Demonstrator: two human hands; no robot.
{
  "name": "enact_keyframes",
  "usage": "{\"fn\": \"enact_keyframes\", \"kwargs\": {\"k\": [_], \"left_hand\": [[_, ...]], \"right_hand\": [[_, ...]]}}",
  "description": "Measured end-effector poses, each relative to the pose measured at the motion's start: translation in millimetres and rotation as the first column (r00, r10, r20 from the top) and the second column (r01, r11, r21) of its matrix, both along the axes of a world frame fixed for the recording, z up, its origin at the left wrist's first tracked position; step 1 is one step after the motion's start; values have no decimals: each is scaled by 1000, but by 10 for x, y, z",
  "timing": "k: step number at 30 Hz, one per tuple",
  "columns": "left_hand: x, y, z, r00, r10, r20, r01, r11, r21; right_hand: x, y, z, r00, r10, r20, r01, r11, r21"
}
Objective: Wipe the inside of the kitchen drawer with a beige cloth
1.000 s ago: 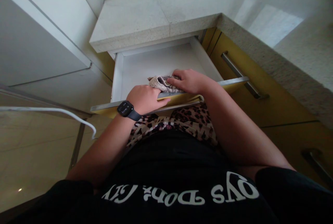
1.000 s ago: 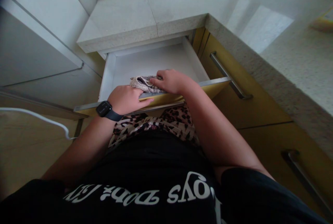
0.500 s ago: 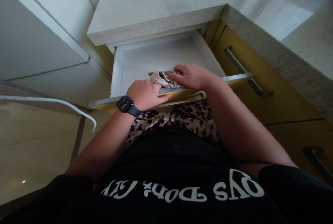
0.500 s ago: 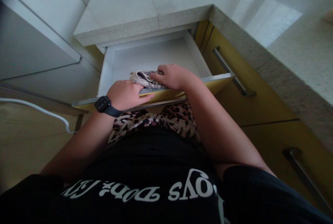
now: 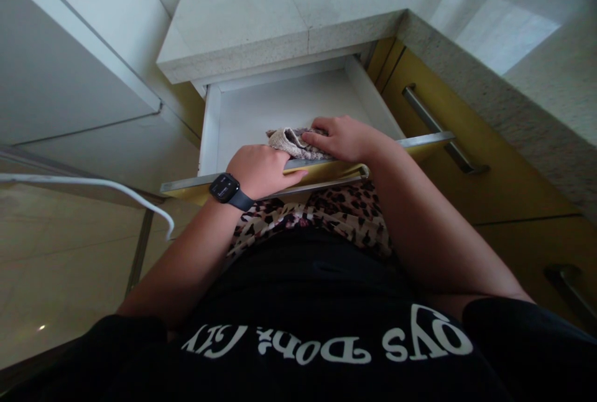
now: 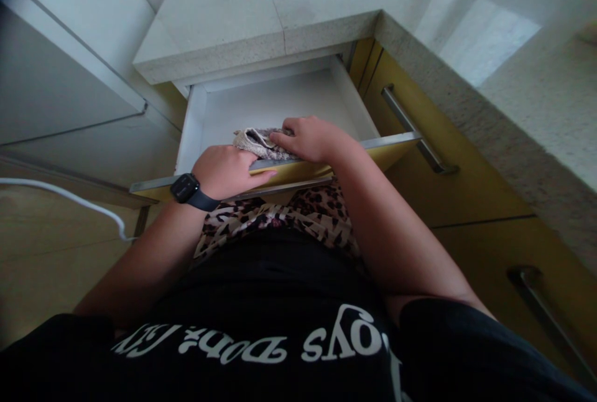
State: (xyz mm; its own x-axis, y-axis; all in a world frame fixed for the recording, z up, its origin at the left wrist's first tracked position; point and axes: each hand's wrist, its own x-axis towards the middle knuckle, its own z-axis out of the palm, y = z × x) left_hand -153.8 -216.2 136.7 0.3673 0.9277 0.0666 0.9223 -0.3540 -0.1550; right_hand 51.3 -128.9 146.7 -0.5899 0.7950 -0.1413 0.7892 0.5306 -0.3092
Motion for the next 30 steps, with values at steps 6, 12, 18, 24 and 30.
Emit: {"fn": "enact_keyframes", "kwargs": {"k": [6, 12, 18, 24, 30], "left_hand": [[1, 0, -9, 1000, 4, -3, -4, 1000, 17], [5, 0, 4, 1000, 13, -6, -13, 1000, 2], [2, -3, 16, 1000, 8, -7, -8, 1000, 4], [11, 1, 10, 1000, 17, 1, -17, 1000, -13], [11, -2, 9, 1000, 22, 6, -22, 1000, -10]], "right_hand": [[2, -4, 0, 1000, -7, -18, 7, 1000, -4], [9, 20, -31, 1000, 1, -16, -1, 1000, 2], [14, 31, -43, 1000, 12, -21, -12, 1000, 15], [16, 20, -33, 1000, 0, -21, 1, 1000, 6], [8, 4, -12, 1000, -6, -28, 6, 1000, -3]]}}
